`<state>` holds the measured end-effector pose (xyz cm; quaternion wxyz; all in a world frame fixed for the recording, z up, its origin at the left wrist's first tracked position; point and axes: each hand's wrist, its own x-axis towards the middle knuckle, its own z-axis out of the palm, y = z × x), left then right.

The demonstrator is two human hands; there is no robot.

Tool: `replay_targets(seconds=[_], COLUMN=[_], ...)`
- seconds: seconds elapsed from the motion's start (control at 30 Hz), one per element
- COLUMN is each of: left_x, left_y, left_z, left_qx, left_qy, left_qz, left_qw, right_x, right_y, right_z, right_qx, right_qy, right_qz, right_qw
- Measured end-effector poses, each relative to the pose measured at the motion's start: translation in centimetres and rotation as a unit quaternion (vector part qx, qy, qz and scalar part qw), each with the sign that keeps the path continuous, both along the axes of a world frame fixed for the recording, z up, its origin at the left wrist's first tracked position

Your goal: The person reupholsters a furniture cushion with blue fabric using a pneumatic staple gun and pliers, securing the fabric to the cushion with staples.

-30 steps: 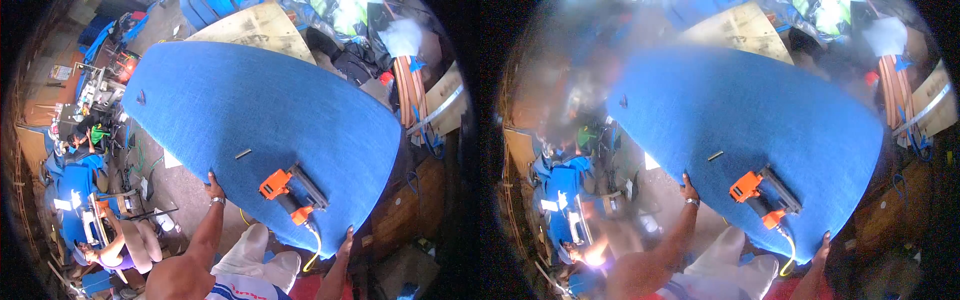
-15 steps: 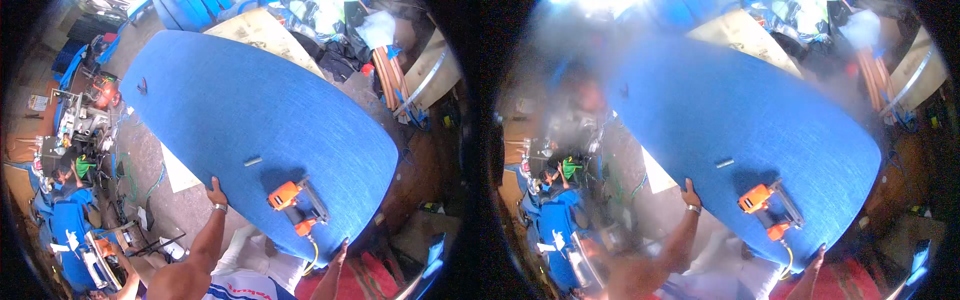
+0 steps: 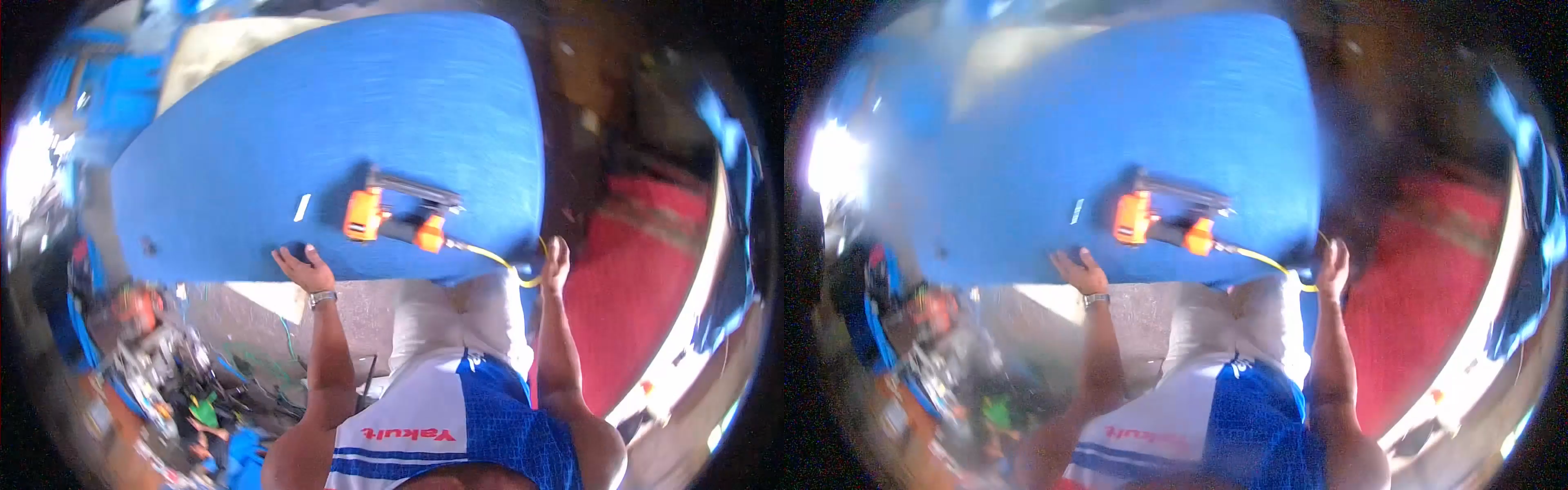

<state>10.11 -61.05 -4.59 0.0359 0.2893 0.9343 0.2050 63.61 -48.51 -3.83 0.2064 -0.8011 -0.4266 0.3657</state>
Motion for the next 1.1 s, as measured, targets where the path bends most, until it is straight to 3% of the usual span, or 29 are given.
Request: replay_targets(seconds=[0.03, 0.07, 0.1, 0.2, 0.23, 0.27, 0.33, 0.37, 0.47, 0.5, 0.67, 0.77, 0.83, 1.0, 1.07, 1.1], left_x=[0.9, 2.2, 2.6, 6.0, 6.0, 5.5, 3.9, 3.8, 3.9, 3.8, 3.5, 2.9, 2.4, 2.6, 4.8, 7.2], left_y=[1.4, 0.9, 1.6, 3.8, 3.6, 2.7, 0.9, 1.1, 1.6, 1.6, 0.6, 0.1, -0.4, 1.0, 1.8, 2.9], left_z=[-0.8, -1.6, -2.0, -2.9, -3.6, -5.1, -8.3, -7.8, -6.2, -6.1, -8.4, -8.7, -8.7, -6.7, -6.3, -5.7], left_qx=[-0.055, -0.116, -0.17, -0.167, -0.181, -0.184, -0.177, -0.182, -0.172, -0.162, -0.114, -0.122, -0.104, -0.151, -0.198, -0.235], left_qy=[0.002, 0.014, 0.037, 0.042, 0.065, 0.104, 0.174, 0.143, 0.12, 0.124, 0.188, 0.201, 0.2, 0.146, 0.106, 0.075], left_qz=[-0.019, -0.029, -0.032, -0.004, -0.016, -0.023, -0.06, -0.065, -0.089, -0.096, -0.103, -0.108, -0.139, -0.083, -0.05, -0.016], left_qw=[0.998, 0.993, 0.984, 0.985, 0.981, 0.977, 0.967, 0.971, 0.974, 0.974, 0.97, 0.966, 0.964, 0.974, 0.973, 0.969], right_x=[0.7, -1.9, -2.5, -6.6, -10.9, -14.5, -19.9, -22.8, -28.7, -29.5, -29.2, -27.4, -23.7, -9.7, -3.5, 0.2], right_y=[-2.2, -2.7, -3.7, -4.2, -2.7, -1.3, -0.7, 0.2, 0.7, 1.0, 3.0, 3.9, 5.8, 6.4, 8.3, 9.0], right_z=[-0.3, 4.4, 5.7, 6.6, 9.3, 10.8, 8.0, 7.4, 3.4, 2.7, 3.0, 4.6, 9.3, 13.2, 15.7, 15.1], right_qx=[0.037, 0.057, 0.085, 0.192, 0.135, 0.095, 0.194, 0.147, 0.173, 0.156, 0.073, 0.068, 0.059, 0.068, -0.006, -0.076], right_qy=[-0.024, -0.026, -0.012, -0.025, -0.052, 0.03, 0.025, 0.068, -0.162, -0.164, -0.176, -0.088, 0.001, 0.155, 0.249, 0.311], right_qz=[-0.062, -0.07, -0.023, 0.194, 0.222, 0.265, 0.417, 0.459, 0.547, 0.548, 0.606, 0.601, 0.59, 0.481, 0.377, 0.345], right_qw=[0.997, 0.996, 0.996, 0.962, 0.964, 0.959, 0.888, 0.874, 0.803, 0.805, 0.772, 0.792, 0.805, 0.86, 0.892, 0.883])
